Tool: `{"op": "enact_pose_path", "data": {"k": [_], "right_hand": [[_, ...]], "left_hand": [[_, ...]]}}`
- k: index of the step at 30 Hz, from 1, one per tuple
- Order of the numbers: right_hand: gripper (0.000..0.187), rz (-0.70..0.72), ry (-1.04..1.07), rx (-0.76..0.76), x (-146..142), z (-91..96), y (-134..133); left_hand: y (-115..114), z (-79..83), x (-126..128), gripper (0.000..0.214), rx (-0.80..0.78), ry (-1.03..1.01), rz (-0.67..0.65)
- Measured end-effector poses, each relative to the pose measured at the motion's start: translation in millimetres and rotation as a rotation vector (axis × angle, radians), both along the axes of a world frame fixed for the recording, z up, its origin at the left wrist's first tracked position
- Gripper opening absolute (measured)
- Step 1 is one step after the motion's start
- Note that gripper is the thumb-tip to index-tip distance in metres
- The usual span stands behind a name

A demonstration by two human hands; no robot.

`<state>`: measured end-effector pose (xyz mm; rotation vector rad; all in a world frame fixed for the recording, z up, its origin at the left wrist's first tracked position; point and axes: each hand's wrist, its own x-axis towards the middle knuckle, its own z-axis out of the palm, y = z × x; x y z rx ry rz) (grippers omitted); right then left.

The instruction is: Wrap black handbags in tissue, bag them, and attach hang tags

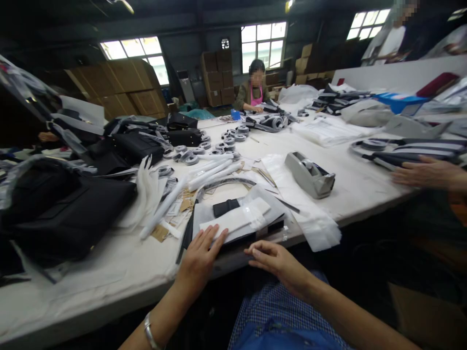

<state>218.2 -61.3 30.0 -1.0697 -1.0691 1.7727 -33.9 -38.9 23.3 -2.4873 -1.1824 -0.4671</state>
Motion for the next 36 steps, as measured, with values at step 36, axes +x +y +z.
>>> {"op": "enact_pose_path", "data": {"k": [36], "right_hand": [[0.026, -0.181, -1.4, 0.971, 160.6, 19.3, 128.3]], "left_hand": [[8.8, -13.3, 11.2, 0.064, 0.104, -0.371, 0.337]]}}
